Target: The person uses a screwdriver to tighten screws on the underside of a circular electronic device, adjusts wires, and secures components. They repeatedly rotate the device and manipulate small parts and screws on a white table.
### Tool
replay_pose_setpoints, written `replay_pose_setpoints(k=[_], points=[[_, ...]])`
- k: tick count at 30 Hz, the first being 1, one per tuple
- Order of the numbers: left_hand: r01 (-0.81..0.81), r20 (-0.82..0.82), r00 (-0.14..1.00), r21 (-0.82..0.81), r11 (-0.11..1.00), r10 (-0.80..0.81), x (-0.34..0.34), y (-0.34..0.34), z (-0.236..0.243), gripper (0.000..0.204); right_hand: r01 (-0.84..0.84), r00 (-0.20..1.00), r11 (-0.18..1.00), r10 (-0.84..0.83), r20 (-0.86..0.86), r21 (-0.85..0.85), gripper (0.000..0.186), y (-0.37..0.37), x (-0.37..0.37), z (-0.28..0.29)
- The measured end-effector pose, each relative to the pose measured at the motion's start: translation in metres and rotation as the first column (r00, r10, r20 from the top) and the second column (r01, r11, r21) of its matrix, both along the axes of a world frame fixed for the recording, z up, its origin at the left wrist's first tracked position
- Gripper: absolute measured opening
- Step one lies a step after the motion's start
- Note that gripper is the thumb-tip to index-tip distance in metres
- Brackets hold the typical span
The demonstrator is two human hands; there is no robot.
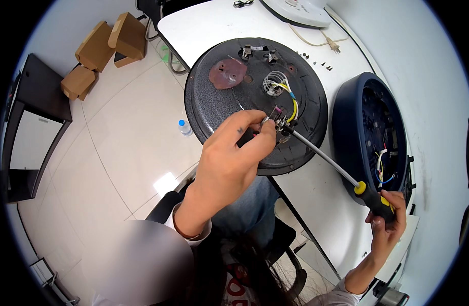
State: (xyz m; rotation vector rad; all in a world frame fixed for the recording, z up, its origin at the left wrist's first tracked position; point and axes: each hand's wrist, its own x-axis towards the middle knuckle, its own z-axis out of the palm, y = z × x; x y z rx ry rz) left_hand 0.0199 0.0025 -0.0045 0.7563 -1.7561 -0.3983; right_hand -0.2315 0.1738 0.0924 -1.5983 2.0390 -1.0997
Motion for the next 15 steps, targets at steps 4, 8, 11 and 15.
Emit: replay_pose_setpoints(k=[4, 8, 11, 15], points=[[0.037, -0.021, 0.999, 0.013, 0.999, -0.037, -0.004, 0.002, -0.001, 0.021, 0.015, 0.999, 0.995, -0.019, 0.041, 0.094, 0.051, 0.0, 0.002, 0.0], [0.028, 0.006, 1.0, 0.004, 1.0, -0.028, -0.001, -0.003, -0.005, 0.022, 0.021, 0.993, 0.999, -0.025, 0.114, 0.039, 0.039, -0.006, 0.014, -0.001], [0.038, 0.006, 0.999, 0.003, 0.999, -0.038, 0.0, -0.003, -0.004, 0.022, -0.044, 0.992, 0.996, 0.052, 0.111, -0.077, 0.054, -0.006, 0.021, 0.0], [0.058, 0.024, 0.998, -0.003, 0.998, -0.057, 0.002, -0.002, -0.002, 0.024, -0.069, 0.991, 0.993, 0.057, -0.119, -0.1, 0.049, 0.003, 0.008, -0.001]])
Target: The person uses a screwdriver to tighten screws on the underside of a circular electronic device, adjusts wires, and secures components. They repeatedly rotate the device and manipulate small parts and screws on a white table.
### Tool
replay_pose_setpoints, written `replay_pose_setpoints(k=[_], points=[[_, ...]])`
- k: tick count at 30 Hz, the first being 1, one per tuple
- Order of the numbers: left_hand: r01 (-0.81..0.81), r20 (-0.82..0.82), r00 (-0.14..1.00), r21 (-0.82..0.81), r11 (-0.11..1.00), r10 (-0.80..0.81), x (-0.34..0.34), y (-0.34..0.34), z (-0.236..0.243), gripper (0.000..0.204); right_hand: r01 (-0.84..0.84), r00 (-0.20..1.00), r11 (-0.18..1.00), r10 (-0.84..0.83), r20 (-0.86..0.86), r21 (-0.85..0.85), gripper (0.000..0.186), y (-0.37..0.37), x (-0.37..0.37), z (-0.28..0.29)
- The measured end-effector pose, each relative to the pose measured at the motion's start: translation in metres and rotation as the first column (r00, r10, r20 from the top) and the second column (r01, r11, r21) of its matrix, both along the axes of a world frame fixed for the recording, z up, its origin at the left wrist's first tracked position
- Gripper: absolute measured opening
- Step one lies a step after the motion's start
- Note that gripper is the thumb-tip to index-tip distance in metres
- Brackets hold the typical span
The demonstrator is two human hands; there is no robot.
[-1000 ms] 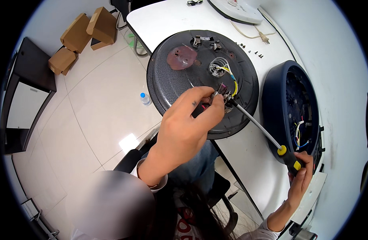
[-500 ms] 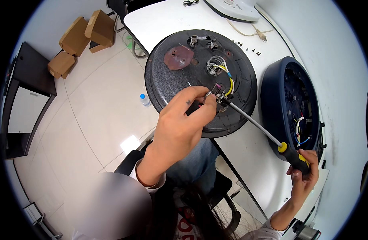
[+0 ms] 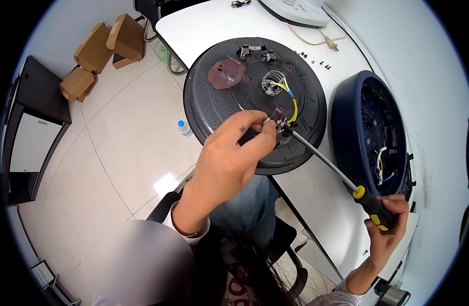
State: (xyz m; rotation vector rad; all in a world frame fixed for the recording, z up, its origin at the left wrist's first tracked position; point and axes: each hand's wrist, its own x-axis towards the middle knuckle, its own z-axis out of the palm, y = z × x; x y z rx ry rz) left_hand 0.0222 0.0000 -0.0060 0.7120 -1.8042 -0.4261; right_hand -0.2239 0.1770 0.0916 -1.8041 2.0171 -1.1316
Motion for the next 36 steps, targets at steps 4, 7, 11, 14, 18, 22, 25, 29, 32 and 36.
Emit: replay_pose_setpoints(k=[4, 7, 11, 14, 18, 22, 25, 29, 32, 36], points=[[0.014, -0.006, 1.0, 0.017, 1.0, -0.014, 0.0, -0.003, -0.003, 0.024, 0.05, 0.996, 0.999, -0.051, -0.08, -0.005, 0.039, -0.002, 0.006, 0.005], [0.009, -0.026, 1.0, 0.0, 1.0, -0.009, -0.003, -0.003, -0.002, 0.023, 0.148, 0.989, 0.978, -0.149, -0.005, 0.144, 0.047, 0.002, 0.0, 0.011], [0.03, 0.0, 1.0, 0.04, 0.999, -0.03, -0.004, -0.002, -0.001, 0.022, 0.169, 0.969, 0.953, -0.207, 0.135, 0.253, 0.056, -0.011, 0.009, 0.018], [0.043, 0.016, 0.999, 0.069, 0.997, -0.044, -0.004, 0.001, -0.002, 0.021, 0.042, 0.991, 0.993, -0.056, 0.125, 0.114, 0.047, -0.017, 0.012, 0.015], [0.06, 0.013, 0.998, 0.071, 0.996, -0.061, -0.003, 0.001, 0.0, 0.021, 0.102, 0.995, 0.99, -0.103, 0.008, 0.095, 0.057, -0.004, 0.003, 0.017], [0.05, 0.022, 0.998, 0.071, 0.996, -0.052, -0.003, 0.002, -0.001, 0.021, 0.135, 0.982, 0.99, -0.137, -0.132, -0.026, 0.042, -0.01, 0.01, 0.017], [0.038, 0.004, 0.999, 0.058, 0.998, -0.039, -0.003, 0.0, -0.003, 0.021, 0.139, 0.99, 0.988, -0.137, -0.04, 0.069, 0.041, -0.01, 0.009, 0.018], [0.041, -0.013, 0.999, 0.068, 0.997, -0.04, -0.004, 0.003, 0.0, 0.02, 0.099, 0.993, 0.972, -0.109, 0.037, 0.212, 0.038, -0.009, 0.01, 0.004], [0.036, 0.009, 0.999, 0.076, 0.996, -0.037, -0.005, 0.002, -0.001, 0.02, 0.094, 0.994, 0.98, -0.104, 0.045, 0.175, 0.028, -0.015, 0.019, 0.011], [0.042, 0.01, 0.999, 0.086, 0.995, -0.043, -0.003, 0.002, -0.001, 0.02, 0.082, 0.997, 0.988, -0.083, -0.005, 0.129, 0.06, -0.015, 0.022, 0.014]])
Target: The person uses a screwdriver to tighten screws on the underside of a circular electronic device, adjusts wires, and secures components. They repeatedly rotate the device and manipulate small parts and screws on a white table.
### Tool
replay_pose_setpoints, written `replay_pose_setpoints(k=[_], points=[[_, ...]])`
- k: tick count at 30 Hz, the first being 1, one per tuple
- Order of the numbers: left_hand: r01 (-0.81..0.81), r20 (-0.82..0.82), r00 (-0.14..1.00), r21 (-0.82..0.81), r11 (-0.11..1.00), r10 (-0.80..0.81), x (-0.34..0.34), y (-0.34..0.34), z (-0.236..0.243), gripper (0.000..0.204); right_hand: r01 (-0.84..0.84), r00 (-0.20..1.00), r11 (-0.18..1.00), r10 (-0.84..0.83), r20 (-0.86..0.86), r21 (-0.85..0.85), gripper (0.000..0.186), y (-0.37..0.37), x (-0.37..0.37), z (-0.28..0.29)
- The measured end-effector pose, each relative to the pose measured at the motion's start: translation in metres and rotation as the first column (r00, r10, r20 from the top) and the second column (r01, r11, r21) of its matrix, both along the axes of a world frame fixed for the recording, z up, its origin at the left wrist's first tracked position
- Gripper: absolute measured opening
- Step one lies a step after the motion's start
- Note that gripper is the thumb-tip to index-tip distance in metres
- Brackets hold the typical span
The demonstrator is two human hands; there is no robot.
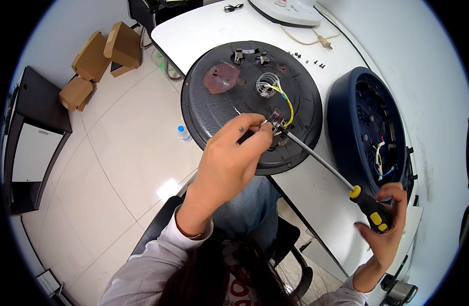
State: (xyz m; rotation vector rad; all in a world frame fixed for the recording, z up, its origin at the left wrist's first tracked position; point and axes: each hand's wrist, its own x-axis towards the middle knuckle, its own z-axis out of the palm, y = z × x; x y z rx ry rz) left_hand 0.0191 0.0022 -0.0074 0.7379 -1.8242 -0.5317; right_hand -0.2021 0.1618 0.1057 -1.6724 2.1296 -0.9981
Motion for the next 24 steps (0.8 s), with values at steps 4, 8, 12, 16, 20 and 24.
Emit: replay_pose_setpoints(k=[4, 8, 12, 16, 20, 24], points=[[0.02, -0.008, 1.0, 0.007, 1.0, -0.019, -0.001, 0.0, 0.001, 0.02, 0.023, 0.994, 0.998, -0.029, -0.107, -0.051, 0.04, 0.001, -0.005, 0.006], [0.002, -0.007, 1.0, 0.002, 1.0, -0.002, -0.001, -0.003, 0.0, 0.018, 0.104, 0.962, 0.992, -0.119, 0.248, 0.071, 0.024, -0.005, 0.013, 0.011], [0.003, 0.004, 1.0, -0.003, 1.0, -0.003, -0.003, -0.002, 0.002, 0.016, 0.103, 0.923, 0.96, -0.19, 0.335, 0.261, 0.012, 0.002, 0.005, 0.009], [-0.047, -0.022, 0.999, -0.045, 0.998, 0.046, -0.006, -0.001, 0.0, 0.021, 0.032, 0.996, 0.976, -0.048, 0.071, 0.214, 0.03, -0.002, 0.024, 0.014], [-0.049, -0.034, 0.998, 0.013, 0.999, 0.05, -0.005, 0.002, 0.003, 0.021, 0.032, 0.997, 0.995, -0.039, 0.073, 0.097, 0.057, 0.004, 0.024, 0.012], [-0.019, -0.003, 1.0, -0.004, 1.0, 0.019, -0.006, 0.002, 0.005, 0.021, 0.025, 0.971, 0.997, -0.042, -0.234, -0.077, 0.042, 0.003, 0.02, 0.014]])
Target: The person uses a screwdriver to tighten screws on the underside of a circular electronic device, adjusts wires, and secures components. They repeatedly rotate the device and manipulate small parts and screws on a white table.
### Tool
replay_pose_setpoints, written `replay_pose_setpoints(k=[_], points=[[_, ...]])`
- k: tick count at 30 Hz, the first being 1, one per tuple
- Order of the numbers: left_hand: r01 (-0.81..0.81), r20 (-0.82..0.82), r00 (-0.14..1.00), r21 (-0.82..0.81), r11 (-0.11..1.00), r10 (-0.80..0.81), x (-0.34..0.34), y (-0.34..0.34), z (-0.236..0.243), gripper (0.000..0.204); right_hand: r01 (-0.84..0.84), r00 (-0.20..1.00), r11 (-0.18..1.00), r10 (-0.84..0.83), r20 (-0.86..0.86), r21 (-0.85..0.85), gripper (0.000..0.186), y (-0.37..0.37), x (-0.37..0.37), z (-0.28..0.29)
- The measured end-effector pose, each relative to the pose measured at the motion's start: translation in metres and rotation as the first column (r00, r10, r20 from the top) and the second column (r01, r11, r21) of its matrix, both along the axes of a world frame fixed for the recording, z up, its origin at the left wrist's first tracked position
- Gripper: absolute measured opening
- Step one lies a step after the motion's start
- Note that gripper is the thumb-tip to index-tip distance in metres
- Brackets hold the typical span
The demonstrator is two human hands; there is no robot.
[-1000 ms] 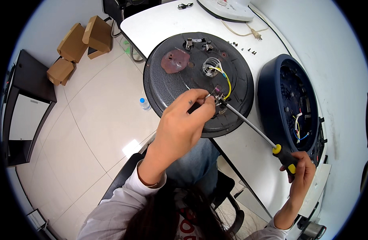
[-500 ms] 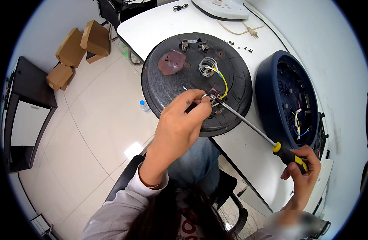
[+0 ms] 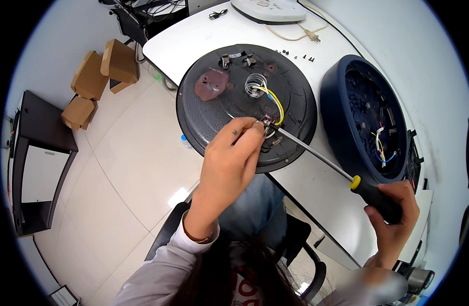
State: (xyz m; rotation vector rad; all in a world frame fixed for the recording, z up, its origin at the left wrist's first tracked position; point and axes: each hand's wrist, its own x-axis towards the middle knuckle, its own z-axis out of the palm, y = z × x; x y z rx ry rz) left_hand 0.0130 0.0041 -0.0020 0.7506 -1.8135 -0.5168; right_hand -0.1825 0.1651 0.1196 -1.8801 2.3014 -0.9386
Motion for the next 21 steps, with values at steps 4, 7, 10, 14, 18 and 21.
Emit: replay_pose_setpoints(k=[4, 7, 10, 14, 18, 21], points=[[-0.001, 0.008, 1.0, 0.003, 1.0, 0.001, 0.001, 0.001, 0.002, 0.02, 0.002, 0.983, 0.997, -0.016, 0.184, 0.075, 0.034, 0.001, -0.001, 0.0], [-0.018, 0.028, 0.999, 0.006, 1.0, 0.018, -0.001, 0.003, 0.003, 0.021, 0.057, 0.875, 0.978, -0.145, 0.461, 0.201, 0.025, 0.0, -0.009, -0.004], [-0.028, 0.028, 0.999, -0.016, 0.999, 0.029, -0.001, 0.0, 0.003, 0.021, -0.114, 0.648, 0.94, -0.176, 0.741, 0.323, 0.031, 0.001, -0.012, -0.009], [-0.036, 0.068, 0.997, 0.001, 0.999, 0.036, -0.004, -0.002, 0.004, 0.02, -0.298, 0.216, 0.911, -0.227, 0.95, 0.286, 0.042, 0.007, -0.01, -0.019], [-0.043, 0.085, 0.996, 0.019, 0.999, 0.041, -0.002, 0.002, 0.008, 0.019, -0.341, -0.187, 0.91, -0.312, 0.931, 0.237, 0.041, 0.014, -0.014, -0.029], [-0.058, 0.093, 0.994, 0.009, 0.998, 0.057, -0.004, 0.003, 0.009, 0.019, -0.33, -0.415, 0.923, -0.33, 0.848, 0.198, 0.039, 0.017, -0.013, -0.03]])
